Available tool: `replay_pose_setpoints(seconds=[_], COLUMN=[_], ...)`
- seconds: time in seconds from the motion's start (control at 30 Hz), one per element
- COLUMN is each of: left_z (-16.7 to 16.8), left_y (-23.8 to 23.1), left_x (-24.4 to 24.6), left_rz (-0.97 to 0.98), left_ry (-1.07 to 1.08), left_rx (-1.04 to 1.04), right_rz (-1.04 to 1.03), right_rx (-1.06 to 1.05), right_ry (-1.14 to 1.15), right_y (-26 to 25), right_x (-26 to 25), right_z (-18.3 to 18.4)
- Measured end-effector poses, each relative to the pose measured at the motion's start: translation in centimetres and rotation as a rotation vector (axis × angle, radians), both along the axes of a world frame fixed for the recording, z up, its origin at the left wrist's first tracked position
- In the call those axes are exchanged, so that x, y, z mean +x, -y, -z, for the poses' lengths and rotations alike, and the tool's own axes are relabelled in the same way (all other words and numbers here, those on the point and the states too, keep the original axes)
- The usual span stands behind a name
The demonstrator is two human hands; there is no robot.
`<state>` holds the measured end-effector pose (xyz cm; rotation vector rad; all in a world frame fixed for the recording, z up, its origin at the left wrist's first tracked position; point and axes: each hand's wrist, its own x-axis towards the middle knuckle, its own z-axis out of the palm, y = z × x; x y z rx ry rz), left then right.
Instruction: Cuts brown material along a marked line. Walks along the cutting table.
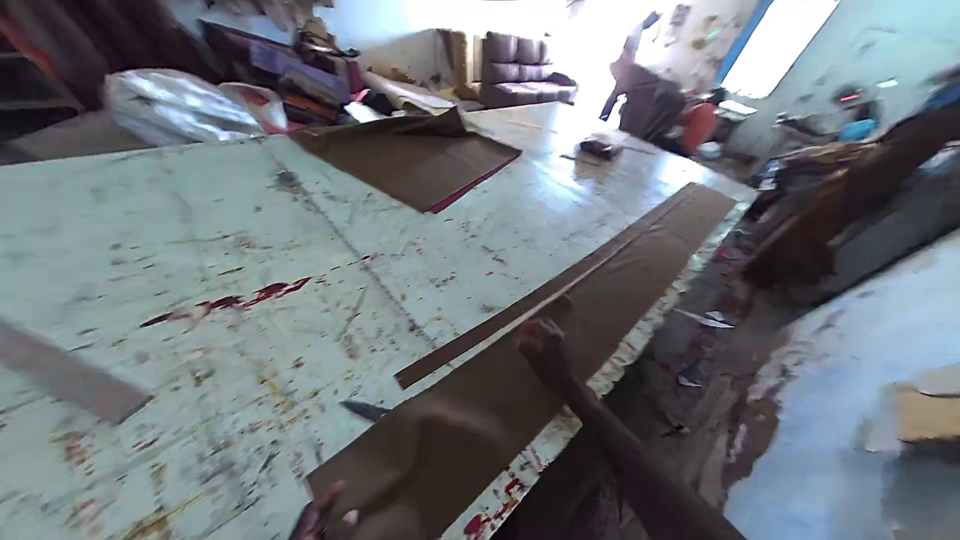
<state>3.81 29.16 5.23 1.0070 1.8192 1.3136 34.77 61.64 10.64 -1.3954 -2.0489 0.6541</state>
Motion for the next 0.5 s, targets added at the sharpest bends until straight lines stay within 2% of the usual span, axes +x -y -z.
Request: replay_pose_setpoints(seconds=[0.1, 0.17, 0.3, 0.4, 0.5], left_z=[-0.8, -0.8, -1.6, -2.3, -2.8], left_y=[0.6, 1.1, 1.9, 2.1, 2.0], left_x=[1.2, 1.7, 3.3, 4.4, 5.1], left_rz=[-0.036, -0.029, 0.016, 0.076, 0.117], left_ry=[-0.145, -0.246, -0.382, -0.462, -0.502], left_rx=[-0.090, -0.087, -0.069, -0.027, 0.046], right_rz=[-0.239, -0.363, -0.610, -0.673, -0.729], right_rx=[-0.161, -0.253, -0.309, -0.305, -0.332], right_ry=[-0.069, 0.018, 0.296, 0.514, 0.544], right_y=[3.8, 4.5, 6.1, 7.6, 7.8], right_x=[-8.3, -13.7, -22.7, -27.0, -28.3], right_z=[3.7, 4.1, 4.1, 4.8, 5.0])
